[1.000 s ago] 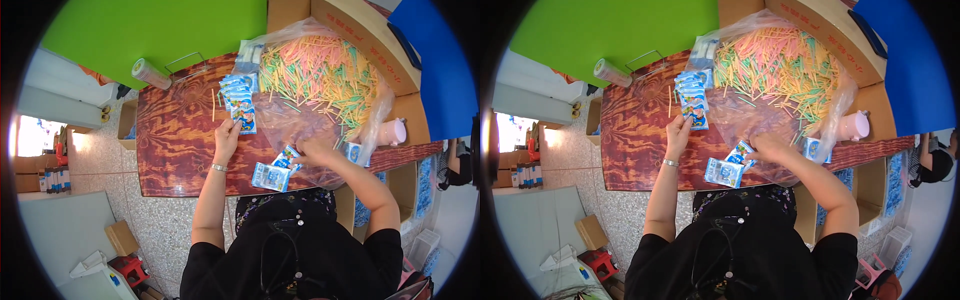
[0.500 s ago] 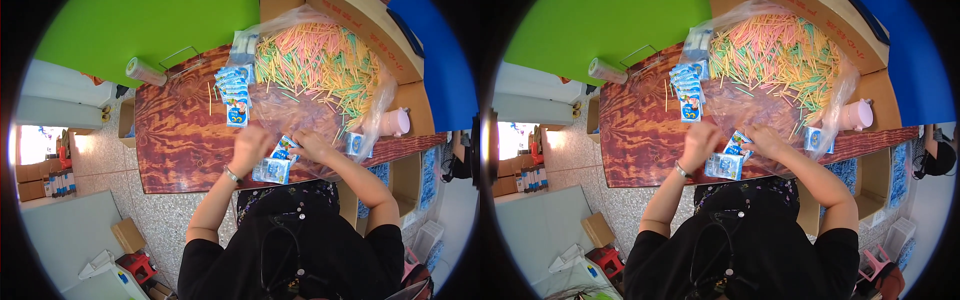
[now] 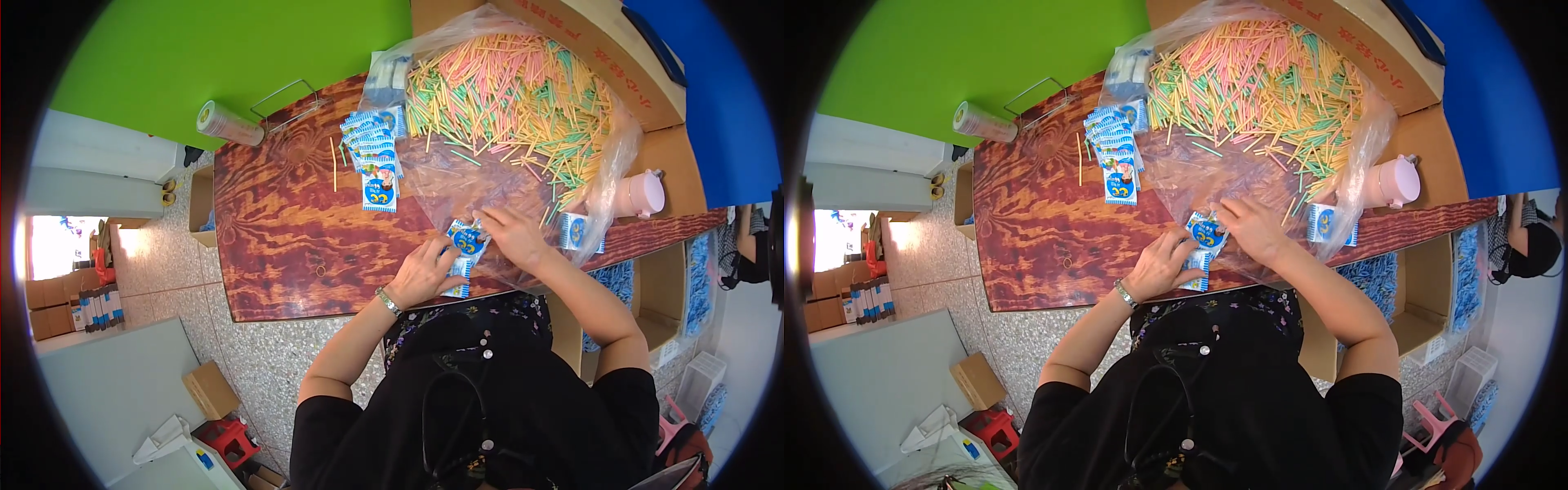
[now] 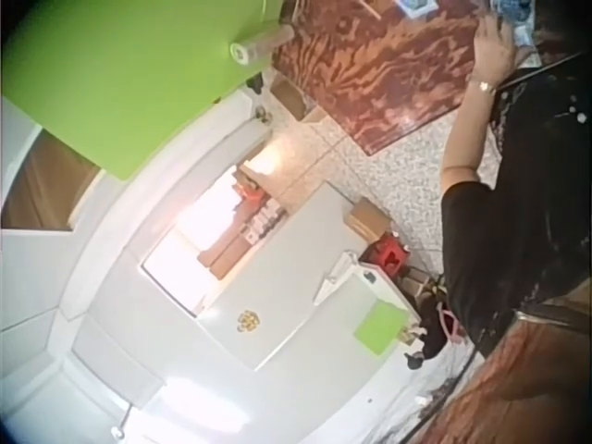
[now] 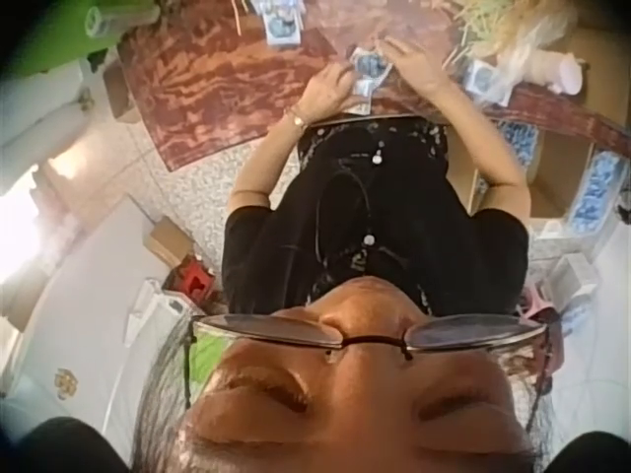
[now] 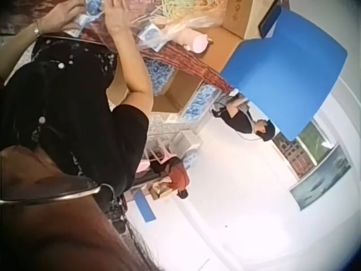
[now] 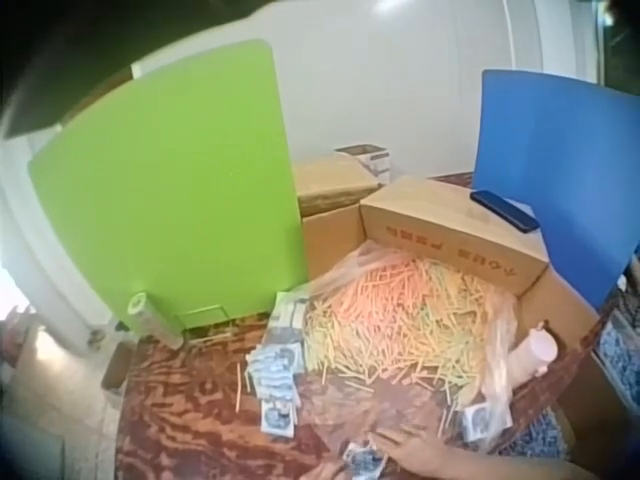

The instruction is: Packaging small blue packets into a cardboard box containing colorful padding material.

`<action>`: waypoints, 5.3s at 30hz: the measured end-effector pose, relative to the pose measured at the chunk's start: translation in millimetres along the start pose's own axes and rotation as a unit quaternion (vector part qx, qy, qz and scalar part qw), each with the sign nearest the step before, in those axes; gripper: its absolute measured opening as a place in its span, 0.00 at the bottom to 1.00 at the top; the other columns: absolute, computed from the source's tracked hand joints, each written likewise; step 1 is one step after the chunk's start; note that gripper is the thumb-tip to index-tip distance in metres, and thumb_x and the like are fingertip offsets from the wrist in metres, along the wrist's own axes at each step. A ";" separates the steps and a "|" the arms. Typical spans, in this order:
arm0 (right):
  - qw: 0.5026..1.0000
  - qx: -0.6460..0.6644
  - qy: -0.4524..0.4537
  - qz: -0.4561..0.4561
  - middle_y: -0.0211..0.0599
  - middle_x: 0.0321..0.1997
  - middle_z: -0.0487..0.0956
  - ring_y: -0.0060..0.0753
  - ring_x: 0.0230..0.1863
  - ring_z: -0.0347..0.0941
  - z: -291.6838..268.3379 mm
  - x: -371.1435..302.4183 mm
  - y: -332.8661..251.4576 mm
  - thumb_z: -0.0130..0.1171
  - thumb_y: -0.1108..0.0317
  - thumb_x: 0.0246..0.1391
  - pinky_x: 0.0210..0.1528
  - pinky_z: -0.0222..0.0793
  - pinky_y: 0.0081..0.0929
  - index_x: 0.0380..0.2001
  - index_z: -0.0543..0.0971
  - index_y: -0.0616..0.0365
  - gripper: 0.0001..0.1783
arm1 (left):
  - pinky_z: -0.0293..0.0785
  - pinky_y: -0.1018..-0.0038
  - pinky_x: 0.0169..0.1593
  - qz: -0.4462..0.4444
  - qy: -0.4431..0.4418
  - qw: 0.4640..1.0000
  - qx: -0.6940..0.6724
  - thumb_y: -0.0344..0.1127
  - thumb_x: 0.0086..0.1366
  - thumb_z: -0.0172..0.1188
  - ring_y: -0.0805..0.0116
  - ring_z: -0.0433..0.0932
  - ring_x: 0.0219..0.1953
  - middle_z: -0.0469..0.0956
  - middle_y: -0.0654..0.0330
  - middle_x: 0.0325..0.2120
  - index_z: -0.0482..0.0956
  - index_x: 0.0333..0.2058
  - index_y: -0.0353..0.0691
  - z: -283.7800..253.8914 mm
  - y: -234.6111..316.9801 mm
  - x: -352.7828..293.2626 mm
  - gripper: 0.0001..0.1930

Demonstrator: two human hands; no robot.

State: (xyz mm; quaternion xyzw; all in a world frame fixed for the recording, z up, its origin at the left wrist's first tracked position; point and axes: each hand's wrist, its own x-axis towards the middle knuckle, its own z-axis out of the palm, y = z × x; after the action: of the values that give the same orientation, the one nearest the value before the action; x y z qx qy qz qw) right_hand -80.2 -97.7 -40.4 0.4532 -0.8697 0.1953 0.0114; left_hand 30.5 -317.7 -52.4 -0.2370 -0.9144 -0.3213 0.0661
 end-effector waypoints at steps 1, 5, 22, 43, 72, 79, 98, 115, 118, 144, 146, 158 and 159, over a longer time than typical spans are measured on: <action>0.997 0.014 0.068 -0.026 0.39 0.36 0.78 0.43 0.38 0.76 -9.1 3.1 2.5 0.59 0.73 0.47 0.41 0.74 0.34 0.44 0.78 0.56 0.18 | 0.76 0.63 0.47 -0.003 -0.007 1.000 0.003 0.45 0.52 0.71 0.51 0.75 0.45 0.71 0.51 0.44 0.73 0.46 0.36 0.3 -0.6 -1.1 0.27; 0.969 0.212 0.062 0.109 0.43 0.35 0.78 0.43 0.36 0.76 -53.0 20.2 8.7 0.59 0.71 0.55 0.38 0.70 0.36 0.39 0.76 0.60 0.09 | 0.77 0.64 0.44 -0.057 0.055 0.994 -0.074 0.40 0.51 0.72 0.52 0.77 0.44 0.72 0.49 0.46 0.72 0.46 0.34 -8.6 -0.4 10.5 0.27; 0.950 0.300 -0.044 0.071 0.44 0.39 0.81 0.45 0.39 0.79 -63.4 62.8 6.1 0.61 0.63 0.54 0.41 0.71 0.36 0.48 0.77 0.57 0.19 | 0.68 0.82 0.26 -0.249 0.110 0.911 -0.310 0.34 0.60 0.68 0.85 0.72 0.24 0.78 0.68 0.22 0.79 0.29 0.35 -10.5 -20.2 59.5 0.10; 0.960 -0.150 -0.044 0.234 0.54 0.47 0.76 0.51 0.49 0.76 10.6 233.0 94.6 0.49 0.66 0.55 0.45 0.76 0.44 0.43 0.77 0.65 0.17 | 0.61 0.79 0.23 -0.287 0.198 0.860 -0.373 0.37 0.57 0.70 0.82 0.65 0.19 0.70 0.67 0.16 0.75 0.24 0.37 12.1 -32.6 48.4 0.13; 0.888 -0.173 -0.408 0.124 0.47 0.43 0.82 0.47 0.46 0.79 -63.4 94.6 72.6 0.52 0.68 0.54 0.45 0.76 0.39 0.42 0.80 0.60 0.14 | 0.78 0.81 0.32 -0.299 0.190 0.812 -0.464 0.25 0.64 0.60 0.78 0.79 0.31 0.80 0.60 0.30 0.74 0.35 0.32 -11.4 -21.9 59.7 0.04; 0.829 -0.325 -0.432 0.143 0.35 0.44 0.84 0.40 0.46 0.81 -5.7 85.4 67.6 0.54 0.65 0.55 0.45 0.76 0.36 0.41 0.85 0.51 0.14 | 0.76 0.81 0.32 -0.296 0.217 0.823 -0.433 0.25 0.62 0.64 0.80 0.78 0.33 0.80 0.62 0.29 0.74 0.33 0.33 -13.1 -11.6 56.3 0.06; 0.946 0.070 -0.269 -0.166 0.51 0.26 0.74 0.59 0.32 0.73 -155.3 135.0 5.5 0.55 0.64 0.60 0.35 0.66 0.50 0.34 0.69 0.59 0.10 | 0.74 0.74 0.34 -0.136 0.312 0.933 -0.120 0.24 0.52 0.69 0.65 0.78 0.29 0.78 0.55 0.30 0.78 0.36 0.35 -28.1 -11.3 66.0 0.13; 0.952 0.137 -0.254 -0.107 0.49 0.24 0.74 0.57 0.30 0.74 -173.6 142.9 -20.7 0.53 0.61 0.62 0.33 0.65 0.49 0.37 0.71 0.56 0.10 | 0.70 0.79 0.26 -0.155 0.368 0.895 -0.200 0.23 0.48 0.72 0.75 0.72 0.26 0.72 0.63 0.29 0.74 0.32 0.38 -21.1 -25.7 67.0 0.15; 0.952 0.113 -0.251 -0.129 0.49 0.23 0.74 0.57 0.29 0.74 -178.1 144.0 -24.7 0.54 0.61 0.61 0.32 0.66 0.50 0.35 0.71 0.57 0.10 | 0.72 0.81 0.27 -0.161 0.375 0.884 -0.228 0.21 0.48 0.71 0.76 0.73 0.27 0.73 0.62 0.33 0.74 0.35 0.37 -24.6 -19.0 70.0 0.16; 0.967 0.124 -0.166 -0.151 0.42 0.29 0.79 0.47 0.33 0.78 -162.6 146.3 -5.7 0.63 0.67 0.51 0.35 0.72 0.39 0.46 0.75 0.58 0.19 | 0.78 0.79 0.45 -0.123 0.310 0.862 -0.381 0.19 0.54 0.67 0.74 0.75 0.46 0.71 0.61 0.45 0.73 0.46 0.36 -28.0 -20.4 65.7 0.21; 0.962 0.130 -0.126 -0.203 0.40 0.30 0.78 0.45 0.32 0.77 -146.7 144.0 -0.5 0.63 0.67 0.51 0.34 0.71 0.37 0.46 0.76 0.56 0.18 | 0.78 0.80 0.47 -0.112 0.295 0.863 -0.394 0.18 0.55 0.65 0.75 0.74 0.48 0.70 0.61 0.46 0.72 0.49 0.36 -32.9 -20.1 64.3 0.22; 0.964 0.234 -0.127 0.016 0.41 0.36 0.79 0.50 0.39 0.76 -68.7 114.5 -20.4 0.58 0.62 0.55 0.38 0.70 0.44 0.33 0.75 0.57 0.10 | 0.72 0.79 0.37 -0.276 0.254 0.918 -0.130 0.28 0.64 0.60 0.79 0.75 0.31 0.78 0.64 0.27 0.80 0.39 0.33 -43.3 -58.7 3.2 0.07; 0.976 0.180 -0.125 0.014 0.41 0.35 0.79 0.51 0.39 0.76 -56.7 105.3 -12.2 0.57 0.60 0.56 0.39 0.70 0.45 0.35 0.75 0.56 0.11 | 0.72 0.79 0.36 -0.296 0.273 0.902 -0.156 0.29 0.64 0.61 0.80 0.75 0.30 0.79 0.64 0.27 0.80 0.38 0.32 -43.1 -67.4 -1.8 0.06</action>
State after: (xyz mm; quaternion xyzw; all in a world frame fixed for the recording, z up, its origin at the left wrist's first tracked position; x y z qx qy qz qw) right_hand -141.4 -166.7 36.7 0.4567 -0.8211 0.2900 -0.1820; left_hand -1.4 -391.0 -56.6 0.1346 -0.8269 -0.5165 0.1773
